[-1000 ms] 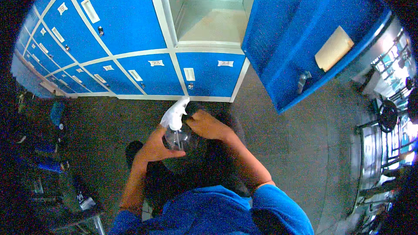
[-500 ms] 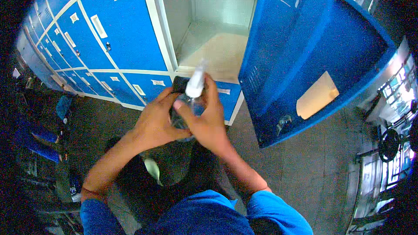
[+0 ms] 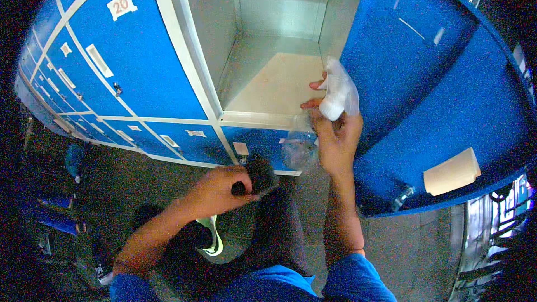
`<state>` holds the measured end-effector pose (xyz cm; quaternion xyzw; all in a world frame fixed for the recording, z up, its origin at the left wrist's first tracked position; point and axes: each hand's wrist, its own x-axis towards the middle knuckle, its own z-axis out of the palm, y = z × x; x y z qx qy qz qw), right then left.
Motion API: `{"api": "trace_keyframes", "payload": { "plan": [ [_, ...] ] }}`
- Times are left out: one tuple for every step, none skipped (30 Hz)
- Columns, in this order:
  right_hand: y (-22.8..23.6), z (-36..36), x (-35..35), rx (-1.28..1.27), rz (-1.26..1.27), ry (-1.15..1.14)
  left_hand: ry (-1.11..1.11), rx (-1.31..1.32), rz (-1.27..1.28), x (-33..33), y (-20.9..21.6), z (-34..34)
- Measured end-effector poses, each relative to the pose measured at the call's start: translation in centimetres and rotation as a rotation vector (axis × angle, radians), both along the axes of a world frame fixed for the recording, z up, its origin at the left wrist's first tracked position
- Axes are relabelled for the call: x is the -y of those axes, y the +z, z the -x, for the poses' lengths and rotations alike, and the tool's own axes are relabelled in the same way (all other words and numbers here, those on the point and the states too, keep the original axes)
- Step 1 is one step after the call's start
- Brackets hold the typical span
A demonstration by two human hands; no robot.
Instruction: Cleaning and sanitizing gym lockers with a spray bottle and cloth.
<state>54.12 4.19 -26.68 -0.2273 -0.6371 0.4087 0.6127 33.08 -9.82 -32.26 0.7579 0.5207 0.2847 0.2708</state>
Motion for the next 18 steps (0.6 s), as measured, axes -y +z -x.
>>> {"api": "trace_keyframes", "payload": {
  "plan": [
    [0.6, 1.0, -0.9, 0.017, -0.032, -0.050, 0.015, -0.029, 0.137, 0.3, 0.7, -0.2],
    [1.2, 2.2, -2.0, 0.036, -0.065, -0.100, 0.009, -0.020, 0.135, 0.4, 0.8, -0.2],
    [1.5, 3.7, -3.9, 0.063, -0.104, -0.201, -0.020, -0.122, 0.123, 0.5, 0.8, -0.1],
    [1.7, 5.1, -6.1, 0.097, -0.127, -0.253, -0.050, -0.227, 0.110, 0.6, 0.7, -0.1],
    [1.8, 6.5, -8.3, 0.130, -0.150, -0.306, -0.080, -0.252, 0.134, 0.7, 0.6, 0.1],
    [1.9, 8.2, -10.3, 0.151, -0.181, -0.326, -0.081, -0.255, 0.133, 1.0, 0.4, 0.5],
    [1.7, 9.5, -12.0, 0.180, -0.213, -0.354, -0.087, -0.276, 0.072, 1.2, -0.3, 0.9],
    [1.7, 11.1, -13.0, 0.174, -0.212, -0.352, -0.080, -0.305, 0.016, 1.5, -0.5, 1.4],
    [1.8, 12.6, -13.7, 0.193, -0.255, -0.358, -0.078, -0.311, 0.016, 1.8, -0.3, 1.9],
    [1.7, 13.2, -14.5, 0.219, -0.301, -0.368, -0.080, -0.328, 0.067, 1.9, 0.0, 2.2],
    [1.6, 13.5, -15.2, 0.219, -0.304, -0.372, -0.083, -0.345, 0.118, 2.0, 0.2, 2.4],
    [1.5, 13.7, -15.9, 0.256, -0.275, -0.403, -0.086, -0.345, 0.113, 2.2, 0.2, 2.7],
    [1.4, 13.8, -16.1, 0.296, -0.244, -0.432, -0.080, -0.360, 0.088, 2.5, 0.1, 2.9],
    [1.2, 13.8, -16.3, 0.299, -0.246, -0.434, -0.074, -0.374, 0.063, 2.7, 0.0, 3.0],
    [1.1, 13.7, -16.5, 0.358, -0.201, -0.461, -0.076, -0.371, 0.060, 2.7, 0.2, 3.0],
    [1.1, 13.8, -16.5, 0.415, -0.156, -0.484, -0.090, -0.398, 0.104, 2.8, 0.6, 2.9],
    [0.9, 13.9, -16.4, 0.415, -0.159, -0.484, -0.105, -0.424, 0.149, 2.7, 0.7, 2.9],
    [0.6, 14.1, -16.2, 0.390, -0.177, -0.495, -0.105, -0.423, 0.147, 2.8, 0.4, 3.0]
  ]
}}
